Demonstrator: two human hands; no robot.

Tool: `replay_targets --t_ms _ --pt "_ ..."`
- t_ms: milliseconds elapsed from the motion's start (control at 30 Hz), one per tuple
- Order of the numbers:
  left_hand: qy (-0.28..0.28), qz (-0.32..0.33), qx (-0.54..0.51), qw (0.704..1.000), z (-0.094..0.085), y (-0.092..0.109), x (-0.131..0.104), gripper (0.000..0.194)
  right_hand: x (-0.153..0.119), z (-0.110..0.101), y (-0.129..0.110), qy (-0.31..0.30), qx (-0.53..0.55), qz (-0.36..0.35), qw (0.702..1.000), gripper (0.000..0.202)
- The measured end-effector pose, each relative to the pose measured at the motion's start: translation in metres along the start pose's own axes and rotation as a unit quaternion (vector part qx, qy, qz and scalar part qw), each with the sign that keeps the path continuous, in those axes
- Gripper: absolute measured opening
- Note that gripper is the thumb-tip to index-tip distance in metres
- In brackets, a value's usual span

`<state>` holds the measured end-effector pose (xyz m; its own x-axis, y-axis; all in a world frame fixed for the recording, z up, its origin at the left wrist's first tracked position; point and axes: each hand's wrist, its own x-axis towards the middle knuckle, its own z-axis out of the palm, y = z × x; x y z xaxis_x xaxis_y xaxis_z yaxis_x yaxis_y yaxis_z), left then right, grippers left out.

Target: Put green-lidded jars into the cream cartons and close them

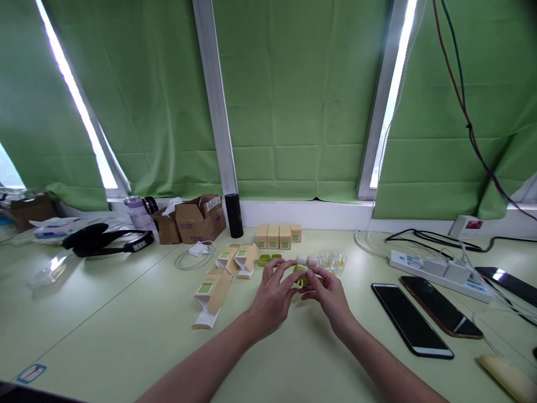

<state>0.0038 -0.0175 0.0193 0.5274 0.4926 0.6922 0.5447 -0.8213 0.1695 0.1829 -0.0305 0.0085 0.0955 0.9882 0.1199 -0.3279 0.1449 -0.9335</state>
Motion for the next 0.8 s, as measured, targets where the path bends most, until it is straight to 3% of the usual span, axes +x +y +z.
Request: replay_targets --t_ms 800 --pt "0.012 0.000 0.002 1.000 -0.0002 -0.0004 -0.0006 0.046 -0.0025 0.0013 0.0015 -0.027 0.000 0.020 0.999 0.060"
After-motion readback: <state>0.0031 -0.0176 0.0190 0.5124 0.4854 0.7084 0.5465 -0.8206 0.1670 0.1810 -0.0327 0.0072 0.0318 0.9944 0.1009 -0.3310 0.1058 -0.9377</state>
